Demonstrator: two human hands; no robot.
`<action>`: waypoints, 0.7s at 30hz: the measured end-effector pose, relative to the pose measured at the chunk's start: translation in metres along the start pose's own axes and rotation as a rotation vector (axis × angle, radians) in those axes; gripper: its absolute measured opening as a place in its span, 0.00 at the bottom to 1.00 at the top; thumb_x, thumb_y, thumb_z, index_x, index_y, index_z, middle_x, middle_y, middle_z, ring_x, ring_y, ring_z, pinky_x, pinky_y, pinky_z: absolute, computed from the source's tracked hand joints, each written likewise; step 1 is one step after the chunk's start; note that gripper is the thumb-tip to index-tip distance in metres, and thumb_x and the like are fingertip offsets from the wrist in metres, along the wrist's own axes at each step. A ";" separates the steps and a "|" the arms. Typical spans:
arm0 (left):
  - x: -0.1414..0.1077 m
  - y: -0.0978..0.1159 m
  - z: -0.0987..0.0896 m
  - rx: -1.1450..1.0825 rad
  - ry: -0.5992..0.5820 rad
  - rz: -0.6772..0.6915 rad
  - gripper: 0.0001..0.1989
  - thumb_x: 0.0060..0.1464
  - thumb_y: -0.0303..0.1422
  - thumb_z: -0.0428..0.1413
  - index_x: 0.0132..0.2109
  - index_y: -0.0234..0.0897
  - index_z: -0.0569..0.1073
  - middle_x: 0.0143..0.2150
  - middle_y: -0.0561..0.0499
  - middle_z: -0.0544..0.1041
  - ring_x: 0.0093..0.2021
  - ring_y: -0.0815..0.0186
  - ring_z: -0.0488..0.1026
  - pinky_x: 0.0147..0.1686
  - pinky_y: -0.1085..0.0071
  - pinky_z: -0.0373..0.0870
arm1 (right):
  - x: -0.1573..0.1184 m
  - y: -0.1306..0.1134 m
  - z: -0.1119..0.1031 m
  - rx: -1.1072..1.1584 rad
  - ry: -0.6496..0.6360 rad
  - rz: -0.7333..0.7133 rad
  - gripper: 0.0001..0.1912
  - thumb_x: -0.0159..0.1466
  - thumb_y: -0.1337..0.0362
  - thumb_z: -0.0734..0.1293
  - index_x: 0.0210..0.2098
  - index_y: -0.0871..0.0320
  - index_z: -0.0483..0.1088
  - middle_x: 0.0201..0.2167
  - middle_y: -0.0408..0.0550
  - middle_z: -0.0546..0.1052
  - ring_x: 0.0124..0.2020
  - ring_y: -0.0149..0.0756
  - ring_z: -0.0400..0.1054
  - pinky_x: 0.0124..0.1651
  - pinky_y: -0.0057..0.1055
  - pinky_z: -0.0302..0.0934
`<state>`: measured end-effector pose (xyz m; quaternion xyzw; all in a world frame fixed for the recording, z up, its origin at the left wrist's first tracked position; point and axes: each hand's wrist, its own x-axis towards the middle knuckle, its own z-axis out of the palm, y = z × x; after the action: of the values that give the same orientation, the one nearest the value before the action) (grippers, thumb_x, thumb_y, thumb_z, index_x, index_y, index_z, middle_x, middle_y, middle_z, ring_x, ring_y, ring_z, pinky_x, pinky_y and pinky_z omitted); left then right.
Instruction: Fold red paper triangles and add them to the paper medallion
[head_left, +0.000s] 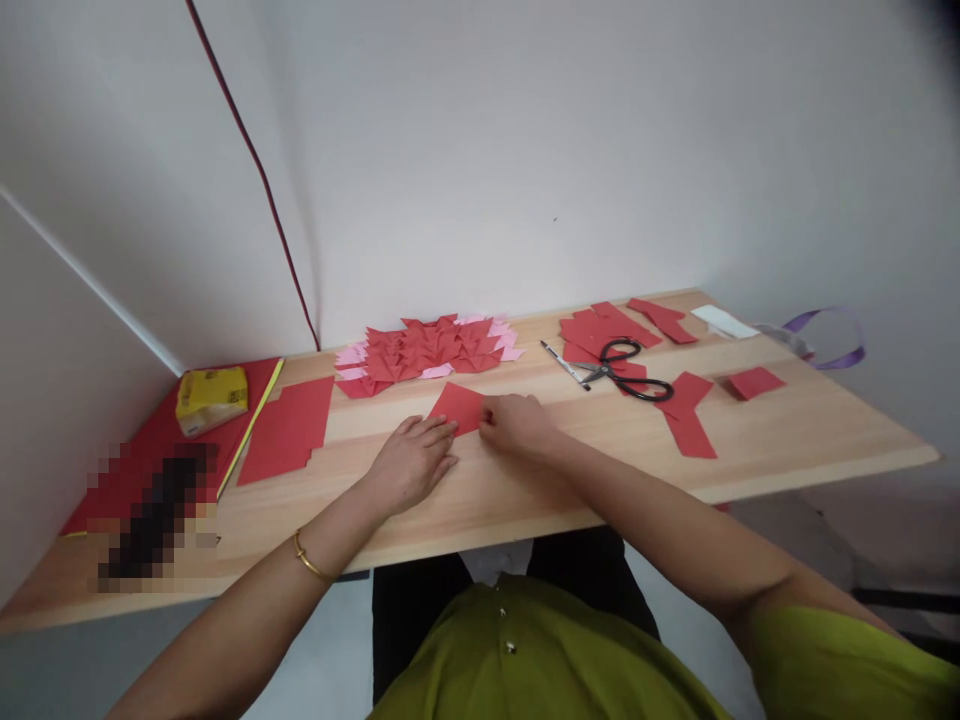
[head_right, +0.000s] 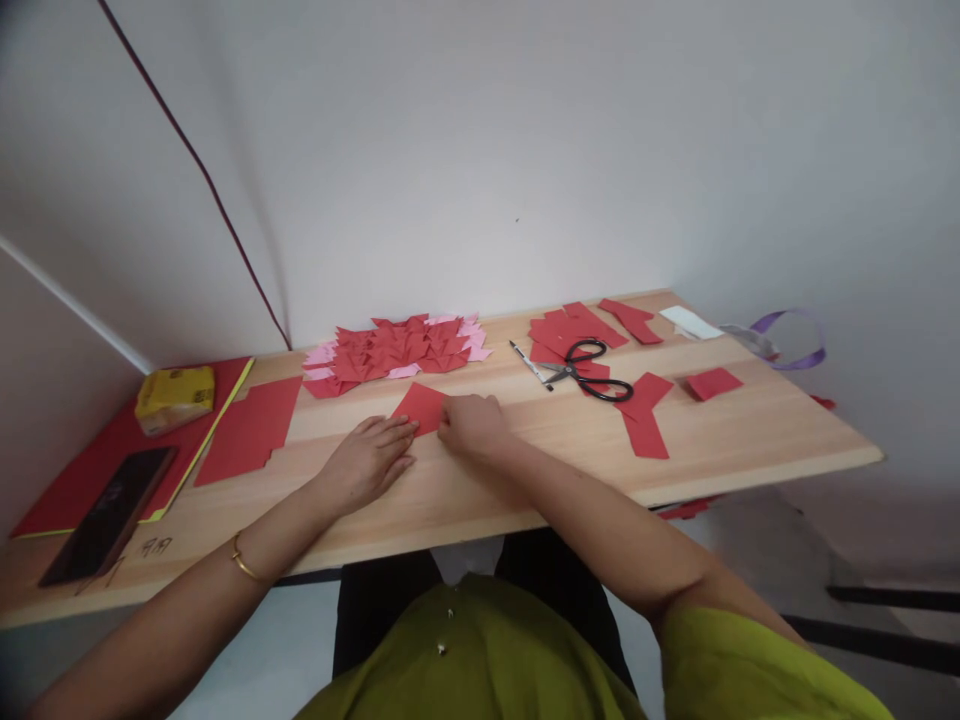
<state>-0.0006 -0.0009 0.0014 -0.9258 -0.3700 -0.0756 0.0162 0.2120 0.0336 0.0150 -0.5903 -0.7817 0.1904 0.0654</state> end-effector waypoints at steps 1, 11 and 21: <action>0.000 0.000 0.000 -0.002 0.000 0.001 0.18 0.63 0.37 0.44 0.52 0.36 0.72 0.58 0.43 0.71 0.60 0.57 0.64 0.57 0.55 0.58 | -0.001 0.009 -0.003 0.002 0.008 0.037 0.07 0.58 0.64 0.61 0.32 0.56 0.71 0.34 0.47 0.79 0.35 0.37 0.69 0.37 0.30 0.52; 0.003 0.000 -0.002 -0.013 0.000 0.012 0.17 0.63 0.38 0.46 0.49 0.35 0.73 0.57 0.43 0.71 0.59 0.57 0.65 0.56 0.56 0.60 | -0.012 0.037 -0.029 -0.047 0.108 0.182 0.09 0.59 0.64 0.60 0.34 0.58 0.71 0.35 0.51 0.79 0.36 0.38 0.69 0.37 0.32 0.51; -0.001 -0.003 0.000 -0.016 0.007 0.010 0.18 0.63 0.37 0.45 0.53 0.35 0.71 0.58 0.42 0.71 0.60 0.57 0.64 0.56 0.56 0.61 | 0.002 -0.019 0.012 0.013 0.026 -0.030 0.08 0.59 0.62 0.61 0.32 0.55 0.71 0.34 0.47 0.78 0.39 0.39 0.69 0.45 0.38 0.52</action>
<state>-0.0035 0.0002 0.0010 -0.9274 -0.3649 -0.0816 0.0103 0.1898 0.0286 0.0106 -0.5803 -0.7884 0.1868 0.0822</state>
